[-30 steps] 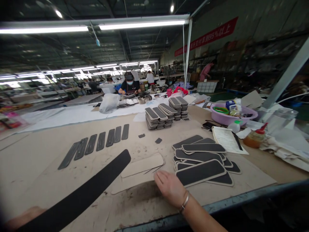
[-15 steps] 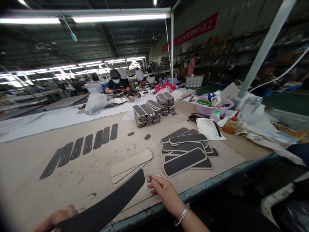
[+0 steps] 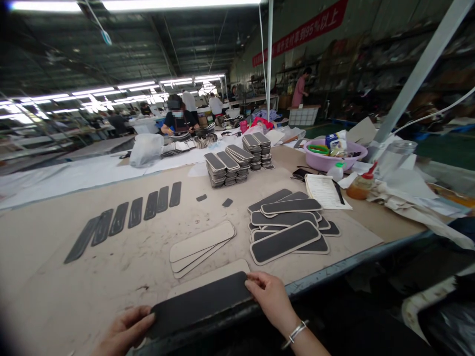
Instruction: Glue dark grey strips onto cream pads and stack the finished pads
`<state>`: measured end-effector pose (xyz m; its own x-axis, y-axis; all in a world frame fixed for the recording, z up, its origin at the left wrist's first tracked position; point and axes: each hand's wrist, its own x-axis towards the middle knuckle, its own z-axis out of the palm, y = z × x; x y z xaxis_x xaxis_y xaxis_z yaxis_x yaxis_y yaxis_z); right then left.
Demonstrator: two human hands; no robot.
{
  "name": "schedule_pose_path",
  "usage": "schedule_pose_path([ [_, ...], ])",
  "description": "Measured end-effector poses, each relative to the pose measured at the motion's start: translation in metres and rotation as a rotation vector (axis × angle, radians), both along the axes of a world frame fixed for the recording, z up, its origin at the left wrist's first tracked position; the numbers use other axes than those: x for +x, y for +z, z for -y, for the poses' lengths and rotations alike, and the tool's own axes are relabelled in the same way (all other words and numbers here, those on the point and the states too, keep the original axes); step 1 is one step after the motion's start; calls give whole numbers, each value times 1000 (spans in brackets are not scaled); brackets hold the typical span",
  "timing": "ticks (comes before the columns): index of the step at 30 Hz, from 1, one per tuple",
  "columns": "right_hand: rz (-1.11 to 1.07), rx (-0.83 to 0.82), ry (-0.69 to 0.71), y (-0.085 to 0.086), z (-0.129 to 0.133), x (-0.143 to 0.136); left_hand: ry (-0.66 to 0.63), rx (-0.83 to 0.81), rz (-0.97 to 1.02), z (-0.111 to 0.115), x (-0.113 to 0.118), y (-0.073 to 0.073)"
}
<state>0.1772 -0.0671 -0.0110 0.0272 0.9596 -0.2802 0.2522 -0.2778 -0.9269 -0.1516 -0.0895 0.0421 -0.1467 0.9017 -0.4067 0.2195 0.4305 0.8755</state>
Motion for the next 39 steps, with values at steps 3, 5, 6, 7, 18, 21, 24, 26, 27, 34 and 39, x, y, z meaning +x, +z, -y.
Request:
schedule_pose_path([
  [3, 136, 96, -23, 0, -10, 0, -19, -42, -38, -15, 0, -16],
  [5, 215, 114, -22, 3, -19, -1, -28, -55, -62, -25, 0, -23],
  [6, 248, 107, -20, 5, -22, -2, -38, -58, -74, -31, 0, -27],
  [7, 281, 98, -19, 5, -26, -3, -57, -65, -85, -35, -1, -30],
  [18, 490, 61, -31, -7, -34, -7, -256, -124, -259, -57, -10, -52],
  [21, 520, 55, -11, -9, -35, -7, -299, -98, -429, -57, -10, -55],
  [24, 558, 36, 6, -13, -34, -5, -303, -72, -548, -55, -9, -55],
  [26, 571, 24, 21, -17, -35, -4, -267, -66, -554, -53, -7, -51],
  [27, 574, 18, 30, -19, -35, -3, -246, -64, -551, -52, -5, -49],
  [34, 606, 5, 58, -23, -35, 0, -195, -61, -536, -48, 0, -38],
  [39, 613, 2, 60, -21, -35, 1, -203, -33, -546, -46, 2, -39],
])
